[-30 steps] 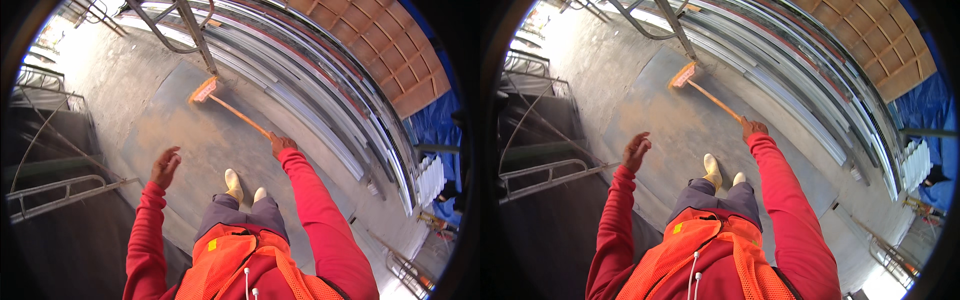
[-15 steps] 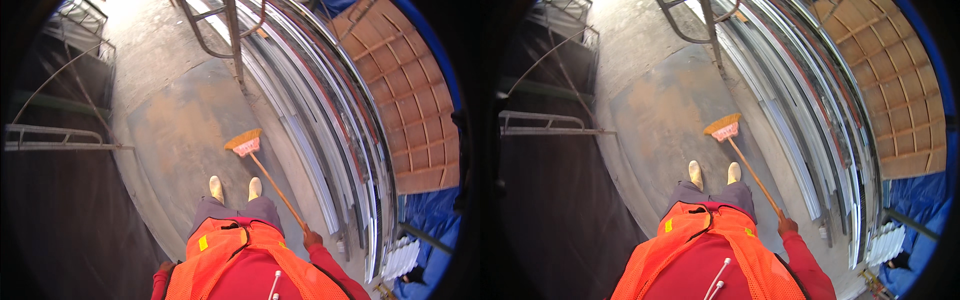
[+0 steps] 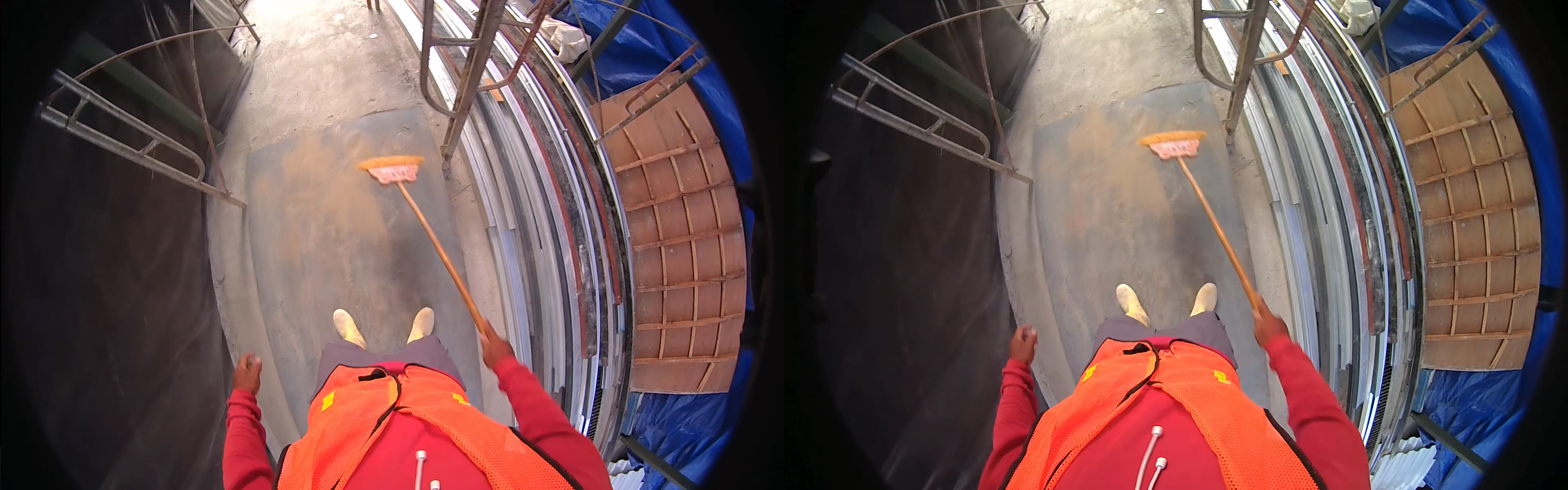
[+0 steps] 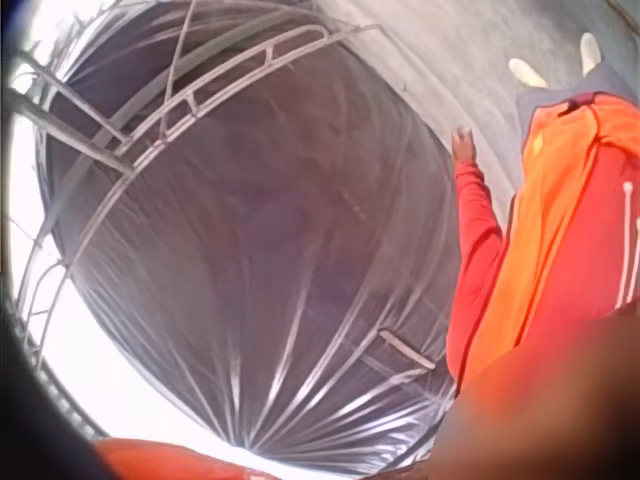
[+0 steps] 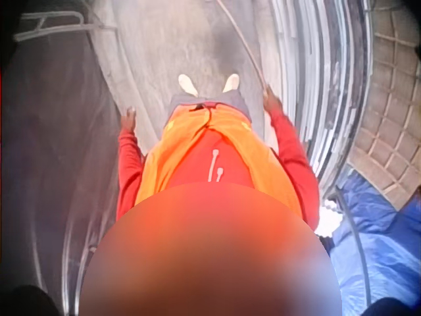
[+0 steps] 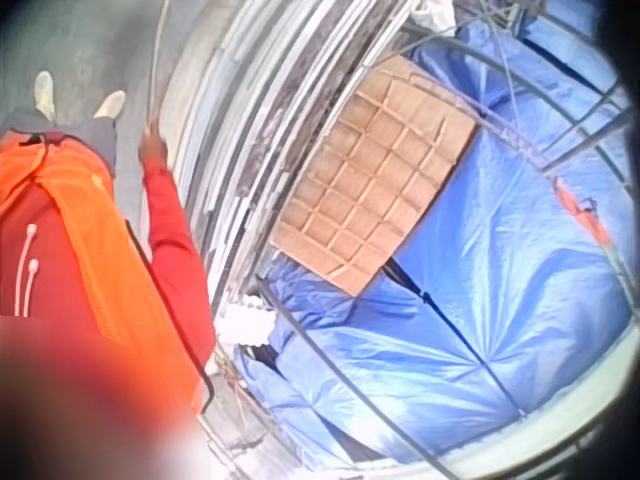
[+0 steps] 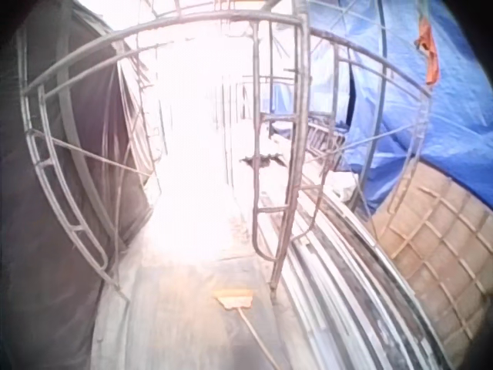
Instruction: The person sweeps a concrete floor and then a set of stairs using a broom. They move from an indoor construction area with scaffolding and cables to an outdoor stairway with yellow and black hazard stripes, sweeping debris toward the street.
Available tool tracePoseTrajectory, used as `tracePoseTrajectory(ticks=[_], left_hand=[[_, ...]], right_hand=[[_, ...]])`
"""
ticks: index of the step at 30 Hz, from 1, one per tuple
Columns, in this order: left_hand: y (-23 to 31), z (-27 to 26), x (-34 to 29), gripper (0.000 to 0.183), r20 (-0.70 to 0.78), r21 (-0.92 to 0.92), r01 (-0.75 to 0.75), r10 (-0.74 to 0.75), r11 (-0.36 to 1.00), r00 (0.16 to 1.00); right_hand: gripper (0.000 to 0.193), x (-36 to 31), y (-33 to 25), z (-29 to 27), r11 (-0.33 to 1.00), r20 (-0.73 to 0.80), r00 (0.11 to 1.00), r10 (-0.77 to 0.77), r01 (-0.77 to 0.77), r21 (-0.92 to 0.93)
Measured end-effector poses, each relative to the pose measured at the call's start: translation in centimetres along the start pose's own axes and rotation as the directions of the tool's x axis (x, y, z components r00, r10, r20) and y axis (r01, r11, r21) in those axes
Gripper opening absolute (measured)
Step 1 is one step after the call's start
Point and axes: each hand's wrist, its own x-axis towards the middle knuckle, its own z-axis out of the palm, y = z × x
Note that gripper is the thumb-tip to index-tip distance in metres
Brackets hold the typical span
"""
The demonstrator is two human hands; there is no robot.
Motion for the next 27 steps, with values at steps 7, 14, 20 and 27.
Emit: tracePoseTrajectory(ticks=[7,14,20,27], left_hand=[[-24.2,0.5,-10.2,0.055,0.410,0.377,0.318,-0.464,0.870,0.785],[-17.8,-5.2,5.0,0.057,0.398,0.312,0.195,-0.314,0.930,0.862],[-5.4,-16.0,19.4,0.045,0.023,-0.178,-0.379,0.389,0.908,0.921],[-24.0,-21.9,10.4,0.050,-0.157,0.244,0.135,-0.098,0.960,0.983]], right_hand=[[0.056,-24.1,10.4,13.7,0.988,0.139,0.980,0.139,-0.128,-0.089],[0.057,-9.1,-8.1,17.7,0.954,0.138,0.960,0.243,-0.211,-0.213],[0.044,13.2,-29.3,10.5,0.989,-0.219,0.964,-0.148,0.151,-0.005],[0.052,-1.0,-23.2,10.6,0.983,-0.213,0.960,-0.181,0.170,-0.068]])
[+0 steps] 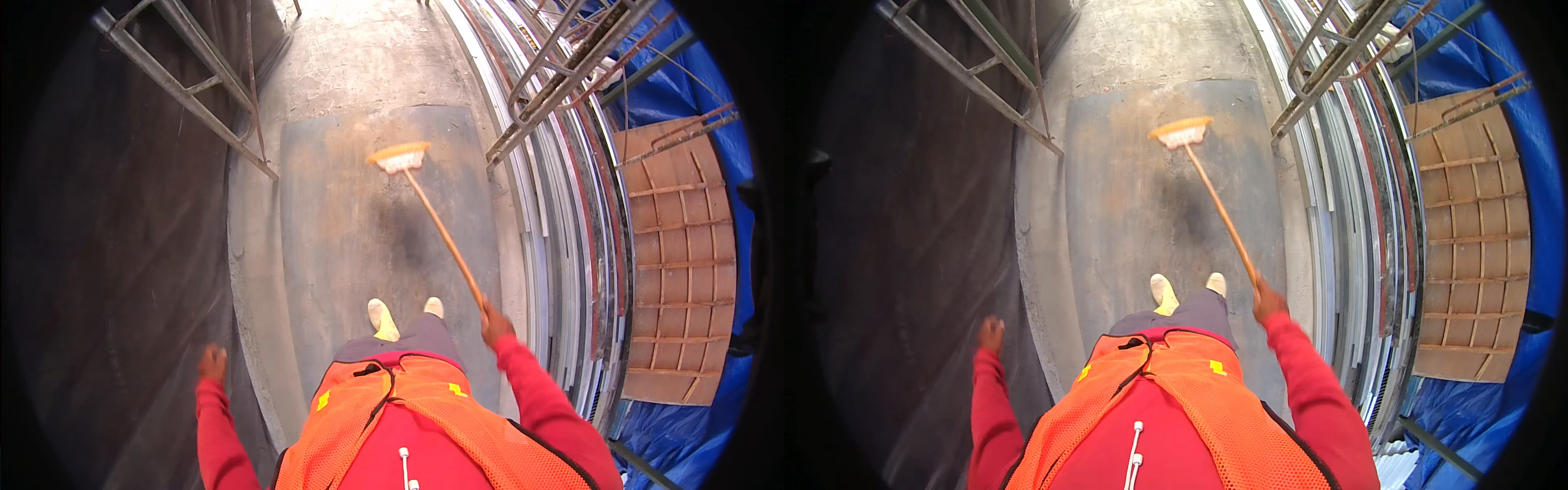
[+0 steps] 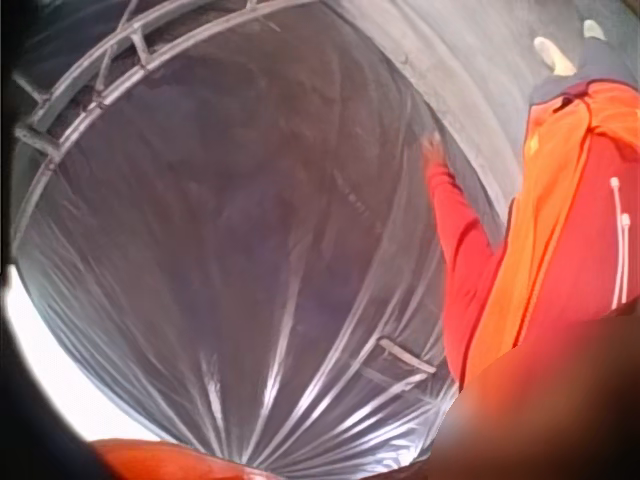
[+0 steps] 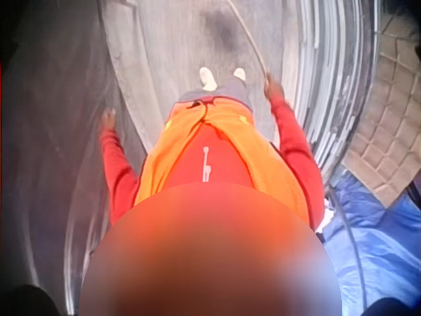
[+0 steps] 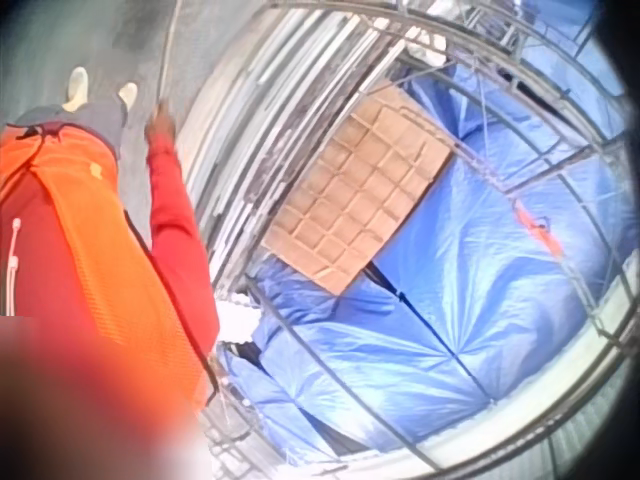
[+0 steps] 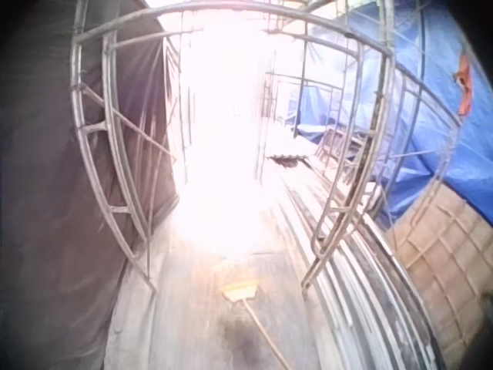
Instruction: The person sweeps a concrete floor and then a set of stairs using a broom. They move from an indoor construction area with scaffolding and cables to an outdoor stairway with yellow and black hazard stripes, sweeping debris toward the street.
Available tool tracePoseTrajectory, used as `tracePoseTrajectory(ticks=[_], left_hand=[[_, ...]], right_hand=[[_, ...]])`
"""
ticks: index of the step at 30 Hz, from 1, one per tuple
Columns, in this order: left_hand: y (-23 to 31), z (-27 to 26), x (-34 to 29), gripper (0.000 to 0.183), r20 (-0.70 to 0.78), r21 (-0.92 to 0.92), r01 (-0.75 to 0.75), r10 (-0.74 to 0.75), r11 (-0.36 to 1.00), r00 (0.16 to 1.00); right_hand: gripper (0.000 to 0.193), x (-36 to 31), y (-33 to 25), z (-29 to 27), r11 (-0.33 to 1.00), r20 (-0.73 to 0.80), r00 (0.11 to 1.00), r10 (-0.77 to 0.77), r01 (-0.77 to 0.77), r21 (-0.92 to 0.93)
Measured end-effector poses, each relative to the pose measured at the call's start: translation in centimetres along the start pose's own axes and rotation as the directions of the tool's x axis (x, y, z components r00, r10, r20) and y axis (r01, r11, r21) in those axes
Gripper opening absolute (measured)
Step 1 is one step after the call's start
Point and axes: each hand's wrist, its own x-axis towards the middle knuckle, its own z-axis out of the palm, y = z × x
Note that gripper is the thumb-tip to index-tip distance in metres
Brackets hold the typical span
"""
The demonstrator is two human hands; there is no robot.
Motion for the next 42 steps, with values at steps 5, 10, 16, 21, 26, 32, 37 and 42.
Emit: tracePoseTrajectory(ticks=[5,10,16,21,26,32,37,42], left_hand=[[-13.6,10.0,-18.1,0.037,0.440,0.381,0.069,-0.246,0.922,0.864],[-8.6,14.4,-20.1,0.056,0.728,0.263,0.311,-0.399,0.913,0.557],[11.1,5.2,2.2,0.050,0.199,-0.142,-0.022,0.050,0.990,0.979],[28.9,-8.6,12.6,0.047,-0.017,-0.381,-0.196,0.206,0.904,0.978],[28.6,-9.4,13.5,0.045,-0.100,-0.504,-0.097,0.054,0.858,0.994],[15.0,1.2,-1.0,0.043,0.433,0.101,0.380,-0.384,0.919,0.815],[13.2,4.0,-6.0,0.051,0.747,0.137,0.432,-0.380,0.891,0.546],[22.0,-0.9,8.1,0.052,0.445,-0.040,0.207,-0.168,0.977,0.880]], right_hand=[[0.058,-16.7,6.3,2.1,0.992,0.293,0.948,0.121,-0.104,-0.074],[0.059,-11.8,3.9,5.8,0.986,0.359,0.925,0.125,-0.075,-0.150],[0.051,17.1,-13.6,4.5,0.993,0.302,0.949,0.091,-0.063,-0.103],[0.036,39.4,-29.4,-2.2,0.963,-0.118,0.958,-0.263,0.268,0.031],[0.047,40.5,-30.5,-8.0,0.986,0.116,0.983,-0.145,0.153,-0.070],[0.054,22.0,-15.0,-8.9,0.966,0.254,0.935,-0.246,0.259,-0.018],[0.054,20.3,-13.9,-5.1,0.972,0.415,0.897,-0.155,0.213,-0.098],[0.049,35.6,-33.5,0.3,0.995,0.437,0.895,-0.086,0.099,-0.008]])
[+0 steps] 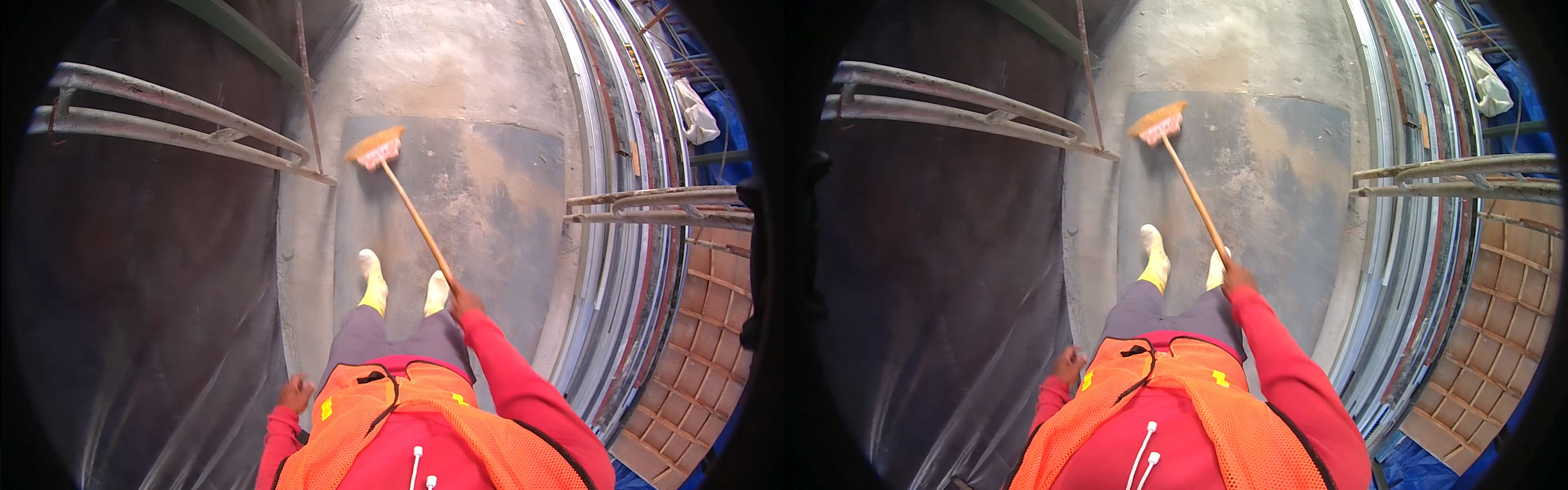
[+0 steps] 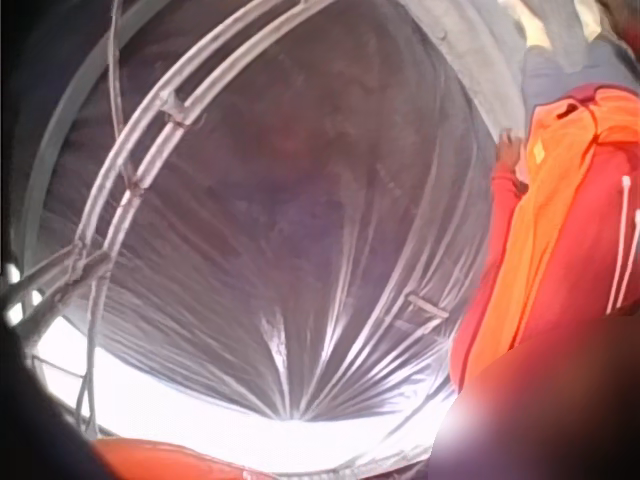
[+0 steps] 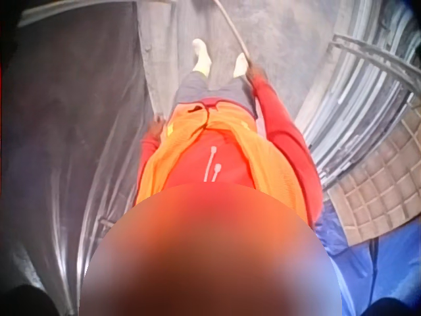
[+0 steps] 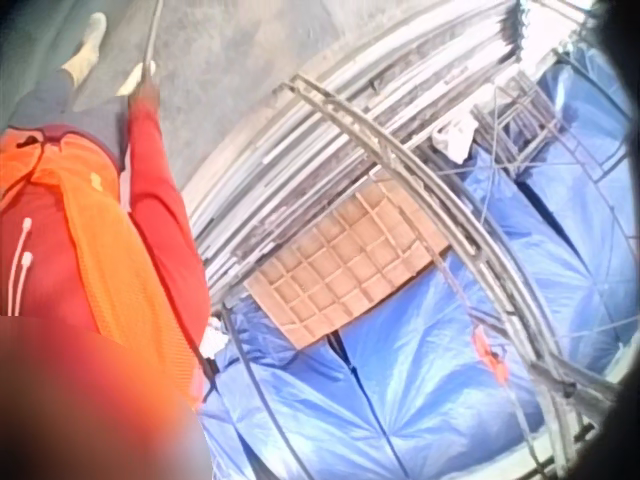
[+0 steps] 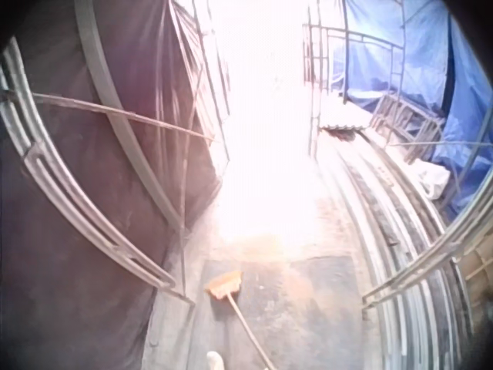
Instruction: The person sweeps a concrete floor and then a set of stairs using a broom. They move from an indoor construction area with scaffolding and cables to an outdoor stairway with yellow and black hazard stripes, sweeping debris toward the street.
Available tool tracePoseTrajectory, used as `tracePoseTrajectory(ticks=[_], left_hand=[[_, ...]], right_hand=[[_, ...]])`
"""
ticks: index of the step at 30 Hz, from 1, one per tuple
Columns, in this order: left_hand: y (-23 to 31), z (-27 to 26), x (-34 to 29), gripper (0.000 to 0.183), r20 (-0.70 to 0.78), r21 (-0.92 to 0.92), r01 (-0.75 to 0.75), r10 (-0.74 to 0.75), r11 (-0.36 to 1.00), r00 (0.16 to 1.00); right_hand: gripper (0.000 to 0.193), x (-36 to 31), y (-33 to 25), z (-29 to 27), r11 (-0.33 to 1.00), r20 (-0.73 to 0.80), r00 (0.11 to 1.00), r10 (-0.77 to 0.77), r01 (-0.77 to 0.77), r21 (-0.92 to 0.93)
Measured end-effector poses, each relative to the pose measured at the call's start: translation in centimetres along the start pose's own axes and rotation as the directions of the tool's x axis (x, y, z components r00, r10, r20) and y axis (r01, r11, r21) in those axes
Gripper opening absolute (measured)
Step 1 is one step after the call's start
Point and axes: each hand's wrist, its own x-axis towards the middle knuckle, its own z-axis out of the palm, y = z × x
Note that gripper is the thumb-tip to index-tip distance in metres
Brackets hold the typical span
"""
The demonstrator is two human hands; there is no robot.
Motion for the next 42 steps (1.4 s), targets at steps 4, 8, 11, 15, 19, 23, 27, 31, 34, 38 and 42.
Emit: tracePoseTrajectory(ticks=[4,8,11,15,19,23,27,31,34,38,42], left_hand=[[7.6,-10.2,5.2,0.042,-0.345,-0.137,-0.436,0.370,0.889,0.863],[3.1,-15.1,8.9,0.041,-0.253,-0.505,-0.172,0.045,0.846,0.966],[-6.0,-14.6,11.8,0.039,-0.142,-0.208,-0.003,-0.027,0.978,0.990],[-16.4,-13.9,13.3,0.047,0.187,0.089,0.168,-0.182,0.982,0.965],[-16.9,-16.5,19.9,0.049,0.397,0.208,0.093,-0.171,0.974,0.902],[-4.0,-21.9,28.9,0.056,0.100,0.010,-0.212,0.210,0.977,0.972],[17.1,-31.2,31.8,0.058,-0.421,0.065,-0.659,0.619,0.749,0.663],[31.9,-36.9,28.1,0.065,-0.626,-0.101,-0.812,0.598,0.574,0.501],[36.9,-37.2,25.3,0.065,-0.652,-0.116,-0.852,0.608,0.510,0.453],[39.4,-36.3,25.2,0.051,-0.669,-0.220,-0.841,0.551,0.494,0.499],[39.6,-35.9,26.9,0.036,-0.734,-0.342,-0.743,0.331,0.575,0.593]], right_hand=[[0.048,11.0,-14.5,-4.0,0.991,-0.234,0.966,-0.113,0.127,0.047],[0.054,9.1,-16.8,-4.7,0.984,-0.351,0.922,-0.163,0.177,0.007],[0.062,0.4,-11.9,-2.2,0.996,-0.205,0.978,-0.028,0.010,-0.091],[0.052,-14.4,-4.8,3.5,0.997,-0.184,0.983,-0.008,0.022,0.076],[0.055,-26.7,-1.7,10.4,0.977,-0.169,0.969,0.181,-0.157,0.147],[0.058,-29.8,-1.6,14.5,0.913,-0.159,0.923,0.352,-0.300,0.276],[0.056,-19.3,-3.0,10.8,0.853,-0.084,0.888,0.452,-0.402,0.333],[0.051,-2.3,-4.6,-0.7,0.918,-0.443,0.860,0.252,-0.068,0.390],[0.053,4.6,-3.9,-9.1,0.932,-0.495,0.825,0.270,-0.095,0.351],[0.053,-0.8,0.7,-12.7,0.916,-0.418,0.849,0.322,-0.168,0.364],[0.059,-18.5,7.7,-5.6,0.907,-0.291,0.889,0.354,-0.249,0.341]])
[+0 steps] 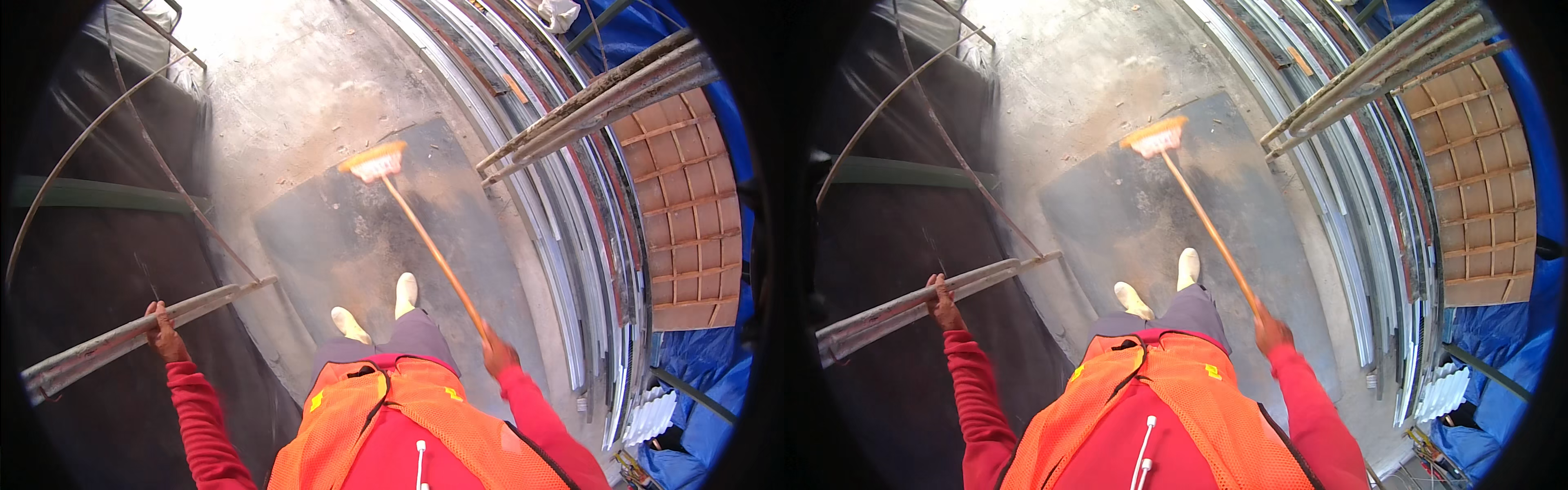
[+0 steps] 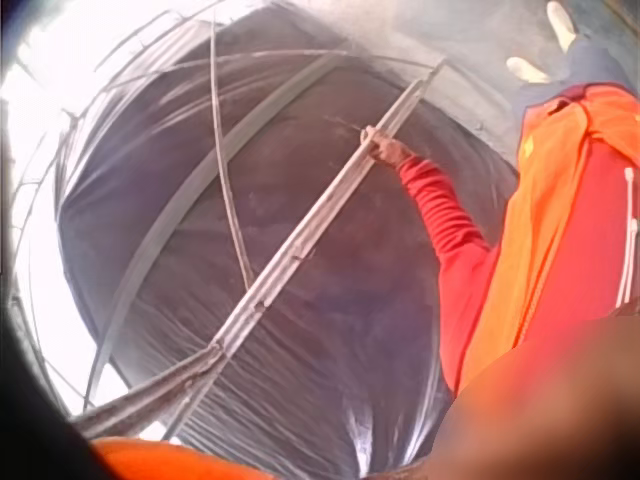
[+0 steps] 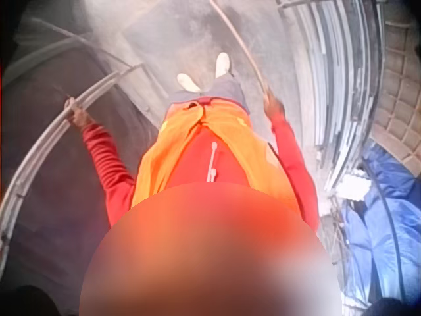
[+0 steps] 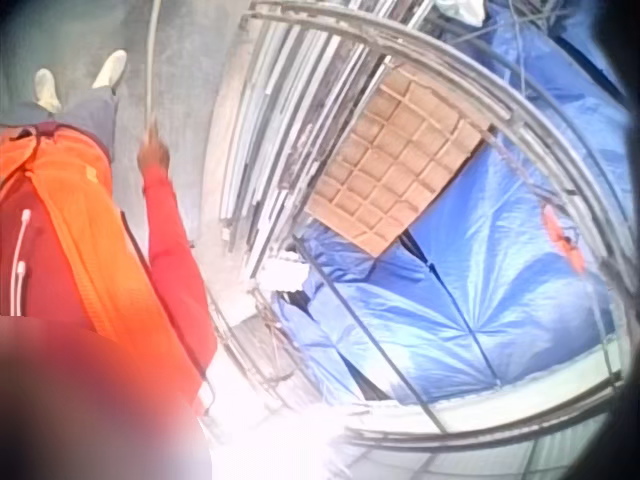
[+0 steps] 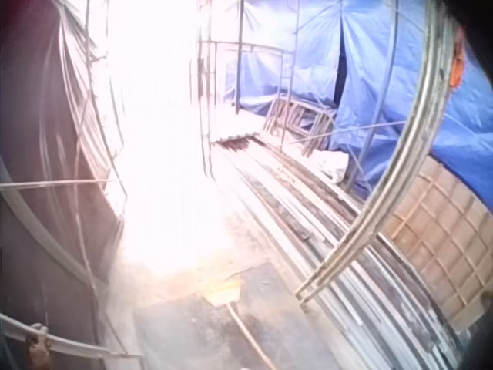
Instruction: The person sweeps a concrete floor and then a set of stairs using a broom. They move from an indoor construction area with scaffolding and cables to an outdoor stairway with yellow and black hazard stripes, sweeping debris toward the street.
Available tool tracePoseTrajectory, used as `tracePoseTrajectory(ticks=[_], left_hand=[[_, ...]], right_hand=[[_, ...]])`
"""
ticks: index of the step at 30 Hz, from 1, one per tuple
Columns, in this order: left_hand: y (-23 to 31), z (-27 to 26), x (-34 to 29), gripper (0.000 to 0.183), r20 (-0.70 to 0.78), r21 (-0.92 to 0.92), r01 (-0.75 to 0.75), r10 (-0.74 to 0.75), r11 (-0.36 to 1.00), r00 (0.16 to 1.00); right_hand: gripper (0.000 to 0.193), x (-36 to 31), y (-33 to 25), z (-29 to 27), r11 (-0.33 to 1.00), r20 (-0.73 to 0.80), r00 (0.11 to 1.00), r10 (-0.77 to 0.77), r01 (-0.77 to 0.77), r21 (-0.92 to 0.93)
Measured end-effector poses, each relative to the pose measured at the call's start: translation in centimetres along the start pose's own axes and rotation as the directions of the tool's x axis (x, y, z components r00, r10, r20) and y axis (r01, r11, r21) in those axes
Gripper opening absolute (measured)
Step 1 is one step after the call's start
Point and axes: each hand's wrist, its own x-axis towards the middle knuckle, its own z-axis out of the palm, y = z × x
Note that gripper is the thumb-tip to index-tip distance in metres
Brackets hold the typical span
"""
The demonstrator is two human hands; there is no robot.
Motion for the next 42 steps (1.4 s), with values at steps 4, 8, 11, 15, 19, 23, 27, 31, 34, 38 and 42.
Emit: tracePoseTrajectory(ticks=[4,8,11,15,19,23,27,31,34,38,42], left_hand=[[-0.6,0.0,0.2,0.035,-0.038,-0.040,0.086,-0.088,0.995,0.995],[-0.2,0.0,0.7,0.033,-0.051,-0.048,0.136,-0.138,0.990,0.989],[-0.5,0.0,0.7,0.031,-0.089,0.000,0.158,-0.157,0.987,0.984],[-1.0,-0.3,1.5,0.031,-0.069,0.011,0.174,-0.173,0.985,0.982],[-1.3,-1.4,2.6,0.034,-0.004,0.089,0.242,-0.243,0.966,0.970],[-1.8,-2.2,3.6,0.035,0.016,0.138,0.237,-0.242,0.962,0.970],[-2.6,-2.5,3.7,0.029,0.018,0.053,0.239,-0.240,0.970,0.971],[-2.0,-1.8,3.5,0.026,-0.002,0.019,0.282,-0.282,0.959,0.960],[-1.4,-1.3,3.1,0.026,-0.055,-0.014,0.332,-0.332,0.943,0.942],[-1.0,-1.2,2.9,0.028,-0.102,0.029,0.369,-0.364,0.929,0.926],[-0.8,-1.6,3.4,0.031,-0.100,0.086,0.419,-0.411,0.904,0.906]], right_hand=[[0.060,-14.5,12.5,1.9,0.991,0.075,0.989,0.130,-0.131,0.010],[0.058,-16.2,17.5,4.4,0.968,0.167,0.956,0.239,-0.248,0.036],[0.055,-7.3,15.4,4.0,0.968,0.149,0.958,0.245,-0.234,-0.085],[0.055,11.3,7.9,-0.3,0.997,-0.004,0.997,0.076,-0.076,-0.025],[0.052,24.4,1.6,-6.8,0.993,-0.185,0.976,-0.111,0.115,0.011],[0.053,21.7,3.5,-10.1,0.999,-0.123,0.992,-0.037,0.034,-0.022],[0.056,6.4,13.4,-7.8,0.995,-0.097,0.991,0.094,-0.095,-0.008],[0.055,-6.8,23.3,-3.5,0.971,0.029,0.971,0.237,-0.238,0.007],[0.055,-8.9,27.2,-1.2,0.979,0.014,0.979,0.205,-0.205,-0.010],[0.053,2.7,21.8,-3.5,0.946,0.000,0.956,0.293,-0.290,-0.144],[0.051,18.7,11.7,-8.4,0.991,-0.149,0.981,0.125,-0.131,-0.031]])
